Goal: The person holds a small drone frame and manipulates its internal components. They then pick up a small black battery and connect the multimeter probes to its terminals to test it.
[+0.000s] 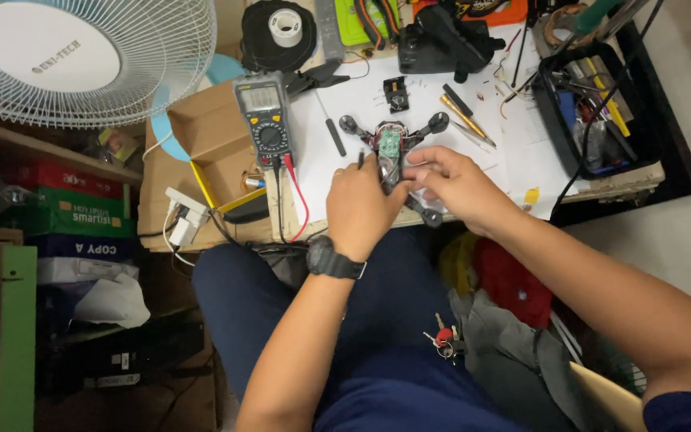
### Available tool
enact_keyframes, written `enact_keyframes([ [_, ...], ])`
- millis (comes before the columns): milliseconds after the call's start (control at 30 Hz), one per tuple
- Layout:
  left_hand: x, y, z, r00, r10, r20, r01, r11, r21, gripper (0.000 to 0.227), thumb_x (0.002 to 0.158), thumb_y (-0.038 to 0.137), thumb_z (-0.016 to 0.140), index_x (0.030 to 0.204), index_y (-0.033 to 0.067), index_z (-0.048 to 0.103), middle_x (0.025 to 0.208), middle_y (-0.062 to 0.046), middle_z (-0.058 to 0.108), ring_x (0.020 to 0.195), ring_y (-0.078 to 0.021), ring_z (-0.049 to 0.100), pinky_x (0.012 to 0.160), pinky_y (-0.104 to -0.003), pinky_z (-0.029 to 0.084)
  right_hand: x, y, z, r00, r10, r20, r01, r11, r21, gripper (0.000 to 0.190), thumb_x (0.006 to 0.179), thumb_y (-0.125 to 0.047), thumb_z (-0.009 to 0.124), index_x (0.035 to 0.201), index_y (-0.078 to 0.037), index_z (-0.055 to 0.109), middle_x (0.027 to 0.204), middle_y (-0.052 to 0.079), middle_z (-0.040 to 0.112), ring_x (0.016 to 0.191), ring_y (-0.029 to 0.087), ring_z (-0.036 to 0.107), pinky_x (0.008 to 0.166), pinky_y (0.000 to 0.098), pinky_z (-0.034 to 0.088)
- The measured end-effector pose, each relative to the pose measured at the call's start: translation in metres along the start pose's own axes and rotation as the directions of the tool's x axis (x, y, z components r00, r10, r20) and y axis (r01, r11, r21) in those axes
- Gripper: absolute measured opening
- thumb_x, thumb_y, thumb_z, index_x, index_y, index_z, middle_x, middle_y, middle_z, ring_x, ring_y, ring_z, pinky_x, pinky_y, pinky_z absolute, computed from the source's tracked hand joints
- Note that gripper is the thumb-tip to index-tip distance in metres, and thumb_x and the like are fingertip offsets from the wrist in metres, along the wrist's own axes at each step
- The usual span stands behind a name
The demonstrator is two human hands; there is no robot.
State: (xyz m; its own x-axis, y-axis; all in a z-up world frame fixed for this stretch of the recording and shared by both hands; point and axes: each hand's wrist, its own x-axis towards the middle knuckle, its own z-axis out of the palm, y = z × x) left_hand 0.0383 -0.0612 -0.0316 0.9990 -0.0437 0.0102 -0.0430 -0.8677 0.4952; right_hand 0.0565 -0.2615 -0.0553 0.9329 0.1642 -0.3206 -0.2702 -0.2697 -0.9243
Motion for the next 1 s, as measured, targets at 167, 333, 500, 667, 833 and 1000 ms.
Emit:
enact_keyframes([
  [167, 0.007, -0.012, -0.009, 0.992, -0.104, 0.067, 0.114, 0.979, -0.17, 0.081, 0.091, 0.041, 0.091, 0.149, -0.0126, 0.072, 0.115, -0.032, 0.08, 0.116, -0.0525, 0.078, 0.1, -0.06, 0.065, -0.002, 0.007, 0.009, 1.0, -0.005, 0.023, 0.002, 0.992, 0.127, 0.039, 0.114, -0.009, 0.063, 0.153, -0.008, 0.068, 0.133, 0.015, 0.085, 0.119, 0.021, 0.08, 0.096, 0.0335, 0.067],
  [333, 0.021, -0.05, -0.007, 0.947, -0.196, 0.254, 0.307, 0.779, -0.546, 0.056, 0.087, 0.046, 0.086, 0.131, 0.0122, 0.087, 0.1, -0.011, 0.087, 0.104, -0.0306, 0.085, 0.087, -0.044, 0.066, -0.013, -0.005, 0.024, 0.998, 0.05, 0.027, -0.056, 0.941, 0.335, 0.036, 0.117, -0.012, 0.059, 0.151, -0.01, 0.069, 0.137, 0.009, 0.083, 0.119, 0.019, 0.081, 0.095, 0.0336, 0.071],
  [500, 0.012, -0.05, -0.051, 0.935, -0.147, 0.321, 0.353, 0.423, -0.835, 0.054, 0.09, 0.028, 0.079, 0.139, 0.0037, 0.084, 0.099, -0.011, 0.079, 0.093, -0.0201, 0.072, 0.079, -0.033, 0.061, -0.036, -0.039, 0.039, 0.994, -0.03, 0.104, -0.005, 0.946, 0.323, 0.037, 0.111, -0.008, 0.065, 0.148, -0.004, 0.072, 0.135, 0.014, 0.08, 0.112, 0.022, 0.08, 0.087, 0.0344, 0.073],
  [667, 0.0, -0.056, -0.064, 0.941, 0.018, 0.339, 0.338, 0.062, -0.939, 0.058, 0.091, 0.015, 0.072, 0.147, 0.0005, 0.079, 0.104, -0.013, 0.079, 0.094, -0.0208, 0.076, 0.084, -0.035, 0.065, -0.029, -0.032, 0.049, 0.986, -0.142, 0.086, 0.111, 0.95, 0.292, 0.037, 0.107, -0.005, 0.073, 0.144, -0.005, 0.074, 0.13, 0.014, 0.078, 0.105, 0.021, 0.082, 0.08, 0.0337, 0.075],
  [833, -0.018, -0.031, -0.097, 0.943, 0.08, 0.323, 0.326, -0.026, -0.945, 0.061, 0.087, 0.014, 0.066, 0.145, -0.0026, 0.074, 0.065, 0.008, 0.046, 0.058, -0.0022, 0.059, 0.064, -0.017, 0.053, -0.045, -0.046, 0.047, 0.828, -0.557, 0.066, 0.554, 0.793, -0.252, 0.035, 0.101, 0.001, 0.082, 0.135, -0.007, 0.081, 0.126, 0.012, 0.078, 0.091, 0.027, 0.086, 0.068, 0.0346, 0.068],
  [1000, -0.014, -0.061, -0.055, 0.936, 0.08, 0.343, 0.352, -0.155, -0.923, 0.059, 0.098, 0.016, 0.071, 0.154, -0.0039, 0.072, 0.093, -0.008, 0.072, 0.082, -0.0105, 0.074, 0.078, -0.025, 0.061, -0.051, -0.031, 0.044, 0.661, -0.746, 0.084, 0.692, 0.562, -0.452, 0.023, 0.103, -0.008, 0.085, 0.126, -0.012, 0.084, 0.119, 0.004, 0.076, 0.088, 0.025, 0.082, 0.067, 0.0344, 0.067],
])
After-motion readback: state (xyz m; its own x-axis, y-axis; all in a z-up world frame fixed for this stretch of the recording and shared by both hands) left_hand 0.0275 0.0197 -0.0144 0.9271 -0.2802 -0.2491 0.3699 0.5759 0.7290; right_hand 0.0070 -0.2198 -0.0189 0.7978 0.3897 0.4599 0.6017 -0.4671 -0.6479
